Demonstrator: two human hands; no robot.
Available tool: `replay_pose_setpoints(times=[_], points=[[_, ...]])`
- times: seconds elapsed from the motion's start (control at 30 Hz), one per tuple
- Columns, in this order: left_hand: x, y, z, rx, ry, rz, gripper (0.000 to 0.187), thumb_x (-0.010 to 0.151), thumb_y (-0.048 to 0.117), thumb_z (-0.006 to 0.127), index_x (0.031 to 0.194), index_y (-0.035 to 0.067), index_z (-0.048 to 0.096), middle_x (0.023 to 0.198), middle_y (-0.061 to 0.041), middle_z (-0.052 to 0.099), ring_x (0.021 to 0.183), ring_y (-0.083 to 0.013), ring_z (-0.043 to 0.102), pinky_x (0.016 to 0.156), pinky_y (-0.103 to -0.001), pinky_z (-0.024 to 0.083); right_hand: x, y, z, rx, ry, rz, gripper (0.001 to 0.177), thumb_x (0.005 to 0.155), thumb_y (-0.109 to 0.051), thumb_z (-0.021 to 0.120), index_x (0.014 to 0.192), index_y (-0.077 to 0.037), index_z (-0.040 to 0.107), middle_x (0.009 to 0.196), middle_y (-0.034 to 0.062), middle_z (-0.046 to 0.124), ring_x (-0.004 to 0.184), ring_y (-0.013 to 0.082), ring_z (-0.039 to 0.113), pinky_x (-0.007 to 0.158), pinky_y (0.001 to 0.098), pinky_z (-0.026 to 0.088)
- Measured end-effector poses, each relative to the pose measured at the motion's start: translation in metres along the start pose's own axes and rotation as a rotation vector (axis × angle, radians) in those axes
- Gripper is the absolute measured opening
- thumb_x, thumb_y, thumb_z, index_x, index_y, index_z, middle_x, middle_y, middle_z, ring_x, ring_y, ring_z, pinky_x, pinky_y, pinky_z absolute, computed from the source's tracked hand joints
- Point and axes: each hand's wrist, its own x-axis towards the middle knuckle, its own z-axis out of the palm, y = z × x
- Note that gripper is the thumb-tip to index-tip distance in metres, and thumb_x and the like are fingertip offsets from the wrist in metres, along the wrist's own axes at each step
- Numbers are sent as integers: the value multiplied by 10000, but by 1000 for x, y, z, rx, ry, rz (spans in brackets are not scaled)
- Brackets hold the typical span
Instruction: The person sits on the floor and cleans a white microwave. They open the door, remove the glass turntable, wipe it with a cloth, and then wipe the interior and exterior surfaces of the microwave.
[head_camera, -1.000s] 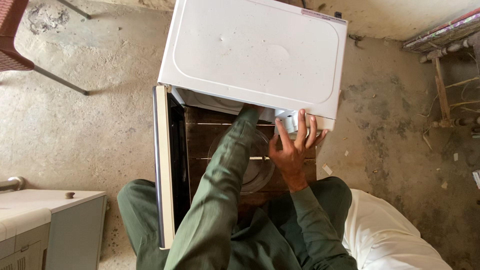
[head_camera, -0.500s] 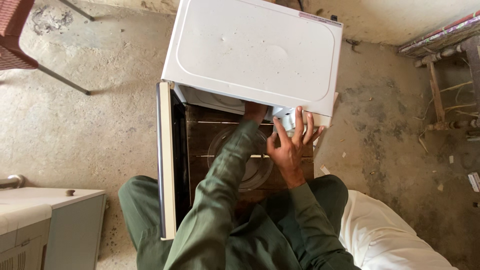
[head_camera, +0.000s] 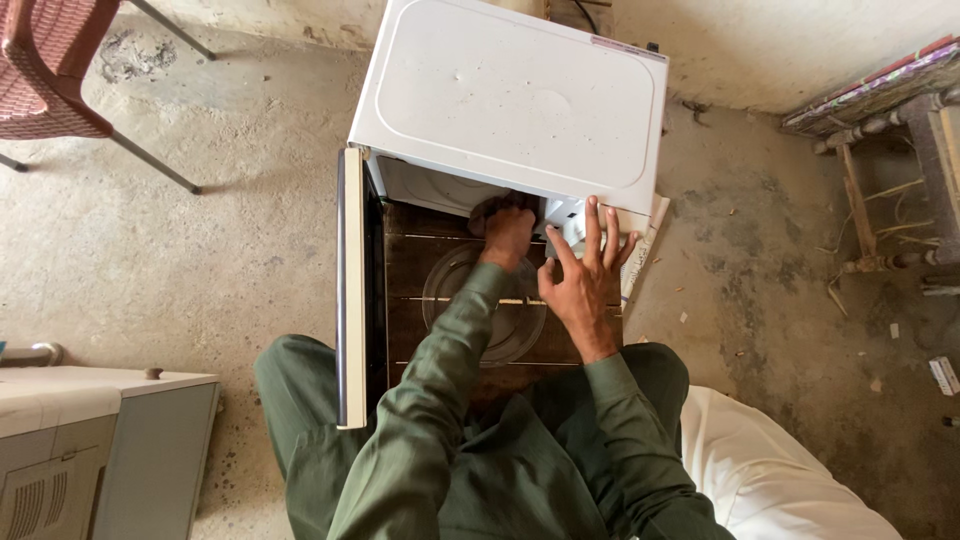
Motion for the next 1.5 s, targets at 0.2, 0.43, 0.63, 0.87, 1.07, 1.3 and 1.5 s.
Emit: replay_pose_setpoints(times=[0.2, 0.43, 0.63, 0.87, 1.07, 1.3, 1.5], points=[[-66, 19, -68, -790, 168, -237, 420, 839, -52, 603, 1215, 72, 745, 1013, -189, 784, 851, -335, 774, 723, -432, 596, -5, 12, -1, 122, -17, -13, 392, 870, -213, 701, 1256, -206, 774, 1726, 167, 247, 1614, 431, 150, 1288, 688, 23], [-149, 17, -60, -1502, 242, -286, 498, 770, -78, 448, 1231, 28, 603, 1062, -96, 710, 928, -190, 680, 765, -292, 596, -45, -34, 3, 621, -123, -47, 656, 890, -272, 744, 1472, -21, 574, 1676, 178, 287, 1538, 418, 337, 1237, 536, 367], [-181, 34, -102, -1160, 275, -244, 242, 1054, 127, 599, 1248, -14, 626, 1055, -149, 723, 943, -214, 651, 809, -335, 549, -39, -53, 12, 769, -112, 124, 511, 858, 56, 747, 1346, -74, 670, 1428, 151, 625, 1274, 315, 655, 1023, 378, 601], [-212, 80, -210, -425, 471, -66, 450, 992, 182, 669, 1372, -47, 598, 1364, -296, 635, 1208, -427, 620, 970, -479, 542, -13, -40, 49, 936, 216, 441, 121, 981, -81, 684, 1072, -23, 740, 1000, 94, 755, 890, 193, 709, 796, 347, 586], [-235, 80, -274, -5, 322, 12, 356, 994, 248, 681, 1256, 8, 663, 1364, -233, 648, 1258, -389, 636, 1006, -456, 582, 16, -44, 81, 1367, 402, 724, 170, 1002, -135, 644, 1108, -11, 691, 1080, 67, 680, 987, 162, 690, 821, 346, 649], [-144, -38, -302, 255, 410, 1, 441, 1091, 116, 587, 1453, -123, 504, 1488, -305, 515, 1393, -466, 502, 1110, -453, 494, 45, -52, 106, 1342, 331, 813, 183, 1006, -145, 701, 1111, 5, 698, 1090, 87, 714, 1011, 176, 730, 829, 337, 650], [-117, -73, -277, 244, 398, 19, 601, 963, -55, 508, 1517, -208, 334, 1596, -383, 328, 1523, -471, 307, 1282, -476, 292, 65, -82, 133, 1303, 313, 692, 110, 920, -32, 747, 1003, 40, 753, 937, 138, 761, 801, 191, 710, 710, 320, 568]])
